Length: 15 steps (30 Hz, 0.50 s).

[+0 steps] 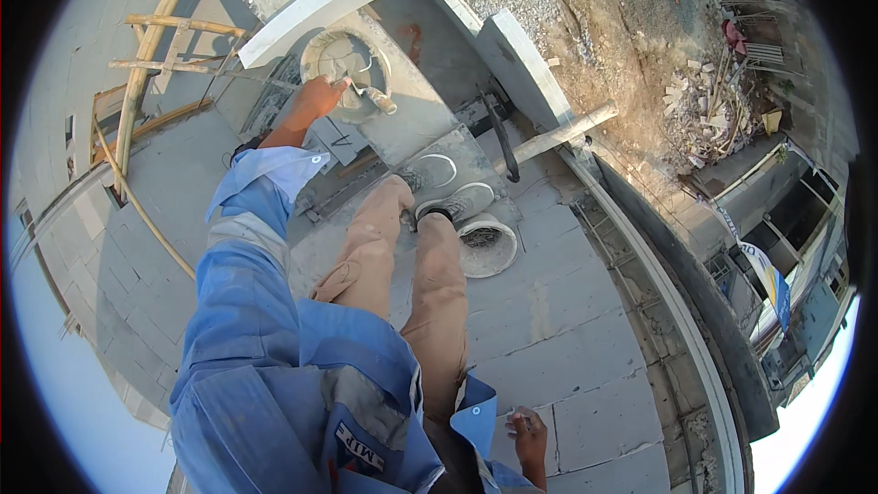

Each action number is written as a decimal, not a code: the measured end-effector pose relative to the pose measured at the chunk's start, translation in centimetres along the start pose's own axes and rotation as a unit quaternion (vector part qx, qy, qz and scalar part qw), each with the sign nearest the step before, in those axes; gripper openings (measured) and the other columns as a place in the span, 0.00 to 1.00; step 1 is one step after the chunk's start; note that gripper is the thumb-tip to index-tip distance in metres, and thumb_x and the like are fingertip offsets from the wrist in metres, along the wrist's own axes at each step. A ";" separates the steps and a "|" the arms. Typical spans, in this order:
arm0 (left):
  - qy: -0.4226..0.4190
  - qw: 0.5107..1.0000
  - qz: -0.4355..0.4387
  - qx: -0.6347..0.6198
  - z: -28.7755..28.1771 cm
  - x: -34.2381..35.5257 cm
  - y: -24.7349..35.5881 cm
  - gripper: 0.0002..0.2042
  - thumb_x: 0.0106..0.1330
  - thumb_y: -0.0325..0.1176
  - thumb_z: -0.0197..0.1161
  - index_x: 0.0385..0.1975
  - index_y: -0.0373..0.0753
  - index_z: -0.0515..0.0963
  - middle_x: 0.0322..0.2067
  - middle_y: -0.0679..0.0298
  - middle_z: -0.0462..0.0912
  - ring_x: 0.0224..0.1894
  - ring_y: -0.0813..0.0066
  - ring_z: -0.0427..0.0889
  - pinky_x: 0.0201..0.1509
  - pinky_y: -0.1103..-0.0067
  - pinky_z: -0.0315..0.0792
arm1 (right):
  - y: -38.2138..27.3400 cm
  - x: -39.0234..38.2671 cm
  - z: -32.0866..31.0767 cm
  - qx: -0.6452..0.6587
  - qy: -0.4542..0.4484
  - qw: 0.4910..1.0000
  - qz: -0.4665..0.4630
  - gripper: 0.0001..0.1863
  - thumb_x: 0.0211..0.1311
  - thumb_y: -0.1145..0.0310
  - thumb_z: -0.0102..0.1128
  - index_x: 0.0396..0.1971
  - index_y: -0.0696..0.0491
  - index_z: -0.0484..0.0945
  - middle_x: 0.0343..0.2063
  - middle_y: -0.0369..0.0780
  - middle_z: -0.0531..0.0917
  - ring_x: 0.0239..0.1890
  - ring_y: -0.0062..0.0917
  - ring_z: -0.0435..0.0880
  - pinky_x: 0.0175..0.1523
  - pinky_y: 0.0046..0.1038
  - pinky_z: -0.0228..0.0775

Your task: The person ties a guide string along a structure, positions lightweight concrete blocks in place, and applies mortar onto the wall using a trowel.

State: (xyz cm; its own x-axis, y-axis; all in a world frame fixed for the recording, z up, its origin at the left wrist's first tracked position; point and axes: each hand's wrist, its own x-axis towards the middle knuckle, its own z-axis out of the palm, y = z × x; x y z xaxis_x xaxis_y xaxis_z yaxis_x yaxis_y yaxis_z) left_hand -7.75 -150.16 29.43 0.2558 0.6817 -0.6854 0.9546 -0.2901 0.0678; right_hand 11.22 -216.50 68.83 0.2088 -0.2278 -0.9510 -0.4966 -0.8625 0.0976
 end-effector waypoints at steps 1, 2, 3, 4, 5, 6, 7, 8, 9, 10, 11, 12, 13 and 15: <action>0.046 0.999 -0.002 -0.024 0.2 0.6 -0.1 0.35 0.67 0.62 0.51 0.47 0.27 0.78 0.45 0.36 0.80 0.51 0.40 0.79 0.54 0.57 0.72 | 0.0 1.8 0.5 0.003 -0.003 1.000 -0.001 0.32 0.64 0.49 0.64 0.55 0.62 0.74 0.37 0.43 0.85 0.40 0.31 0.86 0.43 0.30 0.78; 0.049 0.999 -0.002 -0.020 0.1 1.1 -0.5 0.35 0.67 0.62 0.51 0.47 0.27 0.78 0.45 0.36 0.80 0.51 0.40 0.79 0.54 0.57 0.72 | 0.1 4.0 1.2 0.001 -0.026 1.000 -0.018 0.31 0.64 0.49 0.63 0.55 0.62 0.74 0.37 0.43 0.85 0.40 0.30 0.86 0.42 0.30 0.78; 0.045 0.999 0.006 -0.024 0.5 1.2 -0.3 0.31 0.69 0.58 0.51 0.47 0.30 0.78 0.46 0.37 0.80 0.51 0.40 0.78 0.54 0.57 0.71 | 0.5 5.6 2.0 0.002 -0.043 0.999 -0.029 0.31 0.64 0.50 0.63 0.54 0.62 0.74 0.37 0.43 0.85 0.39 0.29 0.86 0.42 0.29 0.78; 0.042 0.999 0.011 -0.028 0.6 1.1 -0.1 0.27 0.70 0.55 0.50 0.48 0.33 0.79 0.46 0.38 0.80 0.51 0.40 0.78 0.54 0.57 0.71 | 0.0 7.2 2.8 0.000 -0.046 0.998 -0.036 0.31 0.65 0.50 0.63 0.55 0.62 0.74 0.37 0.42 0.85 0.39 0.29 0.85 0.42 0.29 0.78; 0.041 0.999 0.012 -0.024 0.4 1.0 -0.1 0.27 0.70 0.55 0.50 0.48 0.33 0.79 0.46 0.38 0.80 0.51 0.40 0.78 0.54 0.57 0.71 | -1.1 9.1 3.7 -0.002 -0.052 0.998 -0.044 0.31 0.65 0.50 0.63 0.55 0.61 0.73 0.37 0.42 0.85 0.39 0.28 0.85 0.41 0.28 0.77; 0.053 0.998 0.010 -0.028 0.2 0.7 -0.1 0.26 0.71 0.53 0.50 0.50 0.33 0.78 0.46 0.39 0.80 0.51 0.40 0.78 0.55 0.57 0.71 | -2.2 10.7 4.6 -0.001 -0.052 0.997 -0.059 0.29 0.65 0.52 0.63 0.54 0.62 0.74 0.36 0.42 0.85 0.37 0.25 0.85 0.39 0.26 0.77; 0.066 0.997 0.007 -0.033 -0.2 0.6 -0.3 0.26 0.71 0.52 0.50 0.51 0.33 0.78 0.47 0.41 0.81 0.51 0.40 0.79 0.56 0.56 0.71 | -3.5 12.3 5.4 -0.001 -0.052 0.996 -0.075 0.27 0.66 0.55 0.63 0.54 0.63 0.75 0.35 0.41 0.85 0.35 0.23 0.84 0.36 0.23 0.76; 0.067 0.997 0.004 -0.030 -0.6 0.8 -0.5 0.26 0.71 0.52 0.50 0.51 0.33 0.78 0.47 0.41 0.81 0.51 0.40 0.79 0.56 0.56 0.71 | -4.7 13.9 6.1 0.000 -0.052 0.994 -0.092 0.28 0.66 0.54 0.63 0.54 0.63 0.74 0.35 0.41 0.85 0.35 0.23 0.84 0.37 0.23 0.76; 0.077 0.997 0.002 -0.017 -1.0 0.9 -0.8 0.25 0.71 0.51 0.50 0.51 0.35 0.78 0.46 0.41 0.81 0.51 0.40 0.79 0.56 0.56 0.71 | -5.8 15.2 6.7 0.000 -0.051 0.993 -0.108 0.29 0.66 0.53 0.63 0.54 0.63 0.74 0.35 0.41 0.84 0.36 0.23 0.84 0.37 0.23 0.76; 0.088 0.996 0.007 -0.009 -1.1 1.3 -0.3 0.24 0.71 0.51 0.50 0.52 0.37 0.78 0.46 0.42 0.81 0.50 0.40 0.79 0.56 0.55 0.71 | -7.1 15.9 6.8 0.000 -0.047 0.993 -0.109 0.29 0.66 0.53 0.63 0.54 0.63 0.74 0.35 0.41 0.84 0.36 0.23 0.84 0.37 0.23 0.76; 0.088 0.996 0.010 -0.012 -1.3 1.7 0.1 0.24 0.71 0.51 0.50 0.52 0.37 0.78 0.46 0.42 0.81 0.50 0.40 0.79 0.56 0.55 0.71 | -8.4 16.5 6.9 0.009 -0.034 0.991 -0.126 0.29 0.66 0.53 0.62 0.55 0.63 0.74 0.36 0.42 0.84 0.36 0.23 0.84 0.37 0.23 0.76; 0.098 0.995 0.011 -0.020 -1.5 2.0 -0.3 0.22 0.71 0.50 0.51 0.52 0.40 0.78 0.45 0.41 0.82 0.50 0.40 0.79 0.55 0.55 0.72 | -9.6 17.2 7.3 0.015 -0.027 0.989 -0.142 0.29 0.66 0.53 0.62 0.55 0.63 0.74 0.36 0.42 0.84 0.36 0.23 0.84 0.37 0.23 0.76; 0.107 0.994 0.012 -0.029 -1.7 2.3 -0.7 0.21 0.70 0.50 0.51 0.52 0.42 0.79 0.44 0.41 0.82 0.49 0.40 0.80 0.55 0.55 0.72 | -10.8 17.6 7.5 0.012 -0.028 0.989 -0.144 0.29 0.66 0.53 0.62 0.55 0.63 0.74 0.36 0.42 0.84 0.36 0.23 0.84 0.37 0.23 0.76; 0.138 0.989 0.012 -0.042 -1.4 2.8 -1.5 0.20 0.70 0.49 0.52 0.52 0.42 0.79 0.43 0.41 0.82 0.48 0.40 0.80 0.54 0.55 0.72 | -13.0 18.5 8.3 0.008 -0.031 0.986 -0.163 0.29 0.66 0.54 0.62 0.56 0.64 0.74 0.36 0.43 0.84 0.37 0.23 0.84 0.38 0.23 0.75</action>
State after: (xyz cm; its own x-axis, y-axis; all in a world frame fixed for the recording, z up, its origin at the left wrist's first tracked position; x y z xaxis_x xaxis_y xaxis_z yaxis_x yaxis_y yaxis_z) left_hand -8.25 -146.90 28.46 0.2987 0.8363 -0.4598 0.9543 -0.2588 0.1492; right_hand 14.57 -205.80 47.52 0.3082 0.0897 -0.9471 -0.4247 -0.8779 -0.2213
